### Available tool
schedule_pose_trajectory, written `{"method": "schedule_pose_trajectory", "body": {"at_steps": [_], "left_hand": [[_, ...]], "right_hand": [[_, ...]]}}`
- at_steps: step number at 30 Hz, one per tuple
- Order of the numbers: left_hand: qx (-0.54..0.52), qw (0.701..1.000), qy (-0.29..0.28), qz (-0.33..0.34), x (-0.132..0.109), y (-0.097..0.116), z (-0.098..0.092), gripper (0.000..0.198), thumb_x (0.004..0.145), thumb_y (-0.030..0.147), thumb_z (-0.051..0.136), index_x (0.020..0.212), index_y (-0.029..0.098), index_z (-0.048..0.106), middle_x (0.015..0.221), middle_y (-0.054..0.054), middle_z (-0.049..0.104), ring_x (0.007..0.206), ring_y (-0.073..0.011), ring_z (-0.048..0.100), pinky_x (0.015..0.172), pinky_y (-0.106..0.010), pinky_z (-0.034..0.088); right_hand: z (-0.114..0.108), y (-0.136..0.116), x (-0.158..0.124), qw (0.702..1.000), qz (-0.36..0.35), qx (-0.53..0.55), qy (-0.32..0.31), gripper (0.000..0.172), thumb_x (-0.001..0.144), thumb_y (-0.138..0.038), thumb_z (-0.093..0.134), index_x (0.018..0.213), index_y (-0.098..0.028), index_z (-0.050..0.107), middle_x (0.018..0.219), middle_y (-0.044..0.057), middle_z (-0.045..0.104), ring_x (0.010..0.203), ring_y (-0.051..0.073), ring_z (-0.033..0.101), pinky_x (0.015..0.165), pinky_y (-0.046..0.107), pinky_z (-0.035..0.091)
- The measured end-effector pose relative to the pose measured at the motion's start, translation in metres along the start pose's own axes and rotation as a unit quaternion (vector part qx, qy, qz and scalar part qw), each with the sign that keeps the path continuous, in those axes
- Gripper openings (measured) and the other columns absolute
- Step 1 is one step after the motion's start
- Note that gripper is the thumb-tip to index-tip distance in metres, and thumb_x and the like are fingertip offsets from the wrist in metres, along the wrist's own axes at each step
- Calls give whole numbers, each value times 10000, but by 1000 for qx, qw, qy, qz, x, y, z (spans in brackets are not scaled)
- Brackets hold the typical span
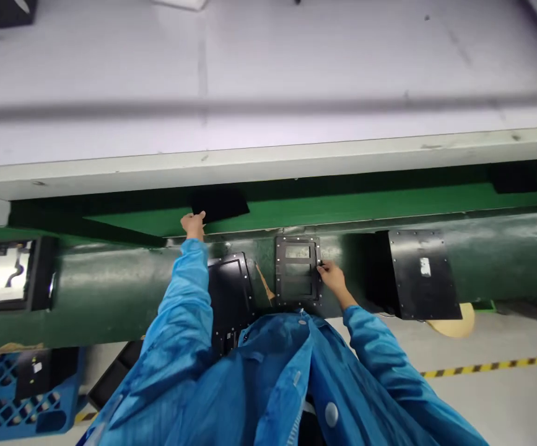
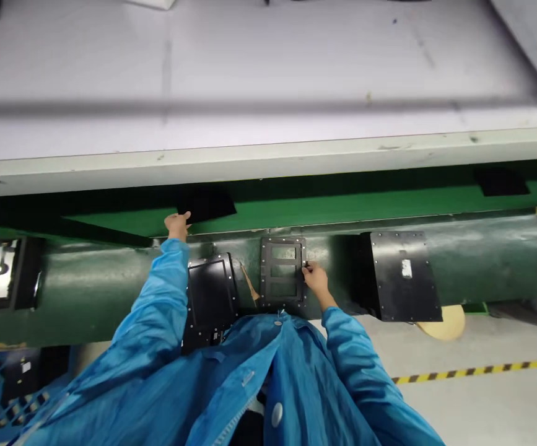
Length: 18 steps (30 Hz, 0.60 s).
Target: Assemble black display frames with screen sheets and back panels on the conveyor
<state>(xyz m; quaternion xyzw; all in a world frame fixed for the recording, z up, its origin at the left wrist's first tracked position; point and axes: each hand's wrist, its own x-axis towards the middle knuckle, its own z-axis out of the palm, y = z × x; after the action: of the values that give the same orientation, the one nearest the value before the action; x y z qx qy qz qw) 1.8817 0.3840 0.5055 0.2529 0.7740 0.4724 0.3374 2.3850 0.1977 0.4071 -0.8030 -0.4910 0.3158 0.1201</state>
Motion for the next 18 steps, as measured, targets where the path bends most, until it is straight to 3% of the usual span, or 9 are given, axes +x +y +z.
{"method": "schedule_pose_trajectory", "body": {"at_steps": [3, 6, 9, 11, 14, 16, 18], "left_hand": [[-79, 997, -4, -7, -42, 11, -14, 310, 944, 163, 695, 821, 209, 414, 777, 62, 451, 753, -94, 491, 718, -265, 462], [-130, 985, -3, 113, -103, 25, -27, 296, 822, 202, 805, 814, 192, 509, 706, 79, 470, 666, -80, 462, 669, -231, 406], [-172, 962, -83, 197, -174, 37, -38, 330, 716, 294, 887, 785, 188, 582, 705, 60, 550, 674, -93, 513, 690, -234, 425], [-175, 954, -166, 176, -219, 41, -39, 339, 692, 353, 904, 770, 189, 618, 738, 34, 621, 688, -112, 560, 695, -246, 447], [-132, 936, -315, 85, -270, 39, -25, 343, 682, 406, 924, 766, 182, 678, 770, 1, 692, 682, -130, 601, 679, -259, 463], [-98, 918, -384, 26, -289, 34, -9, 353, 659, 406, 948, 745, 172, 697, 743, -7, 700, 652, -131, 607, 657, -262, 463], [-93, 912, -398, -28, -296, 26, 10, 361, 626, 379, 972, 708, 167, 692, 705, -7, 696, 627, -130, 611, 650, -266, 472]], "right_hand": [[-5, 12, -19, 995, -4, 95, -4, 310, 892, -367, 661, 1128, -196, 767, 1036, 99, 798, 989, 270, 745, 929, 377, 548], [-19, 8, -25, 969, -51, 235, -56, 365, 867, -509, 709, 1023, -185, 771, 926, 88, 785, 853, 248, 729, 863, 384, 570], [-45, -9, -24, 922, -89, 361, -110, 565, 787, -668, 799, 1076, -183, 768, 967, 102, 788, 890, 253, 730, 865, 395, 587], [-66, -25, -22, 891, -103, 411, -164, 669, 764, -739, 815, 1149, -194, 765, 1104, 140, 790, 997, 279, 737, 910, 415, 594], [-97, -49, -24, 824, -131, 488, -256, 774, 865, -876, 599, 1248, -220, 748, 1328, 174, 735, 1199, 320, 702, 993, 457, 587], [-110, -61, -29, 780, -165, 512, -320, 793, 906, -885, 513, 1331, -248, 720, 1417, 146, 699, 1302, 322, 656, 1057, 477, 559], [-113, -66, -35, 757, -203, 474, -402, 731, 872, -778, 699, 1395, -268, 692, 1431, 109, 698, 1319, 319, 646, 1096, 478, 532]]}}
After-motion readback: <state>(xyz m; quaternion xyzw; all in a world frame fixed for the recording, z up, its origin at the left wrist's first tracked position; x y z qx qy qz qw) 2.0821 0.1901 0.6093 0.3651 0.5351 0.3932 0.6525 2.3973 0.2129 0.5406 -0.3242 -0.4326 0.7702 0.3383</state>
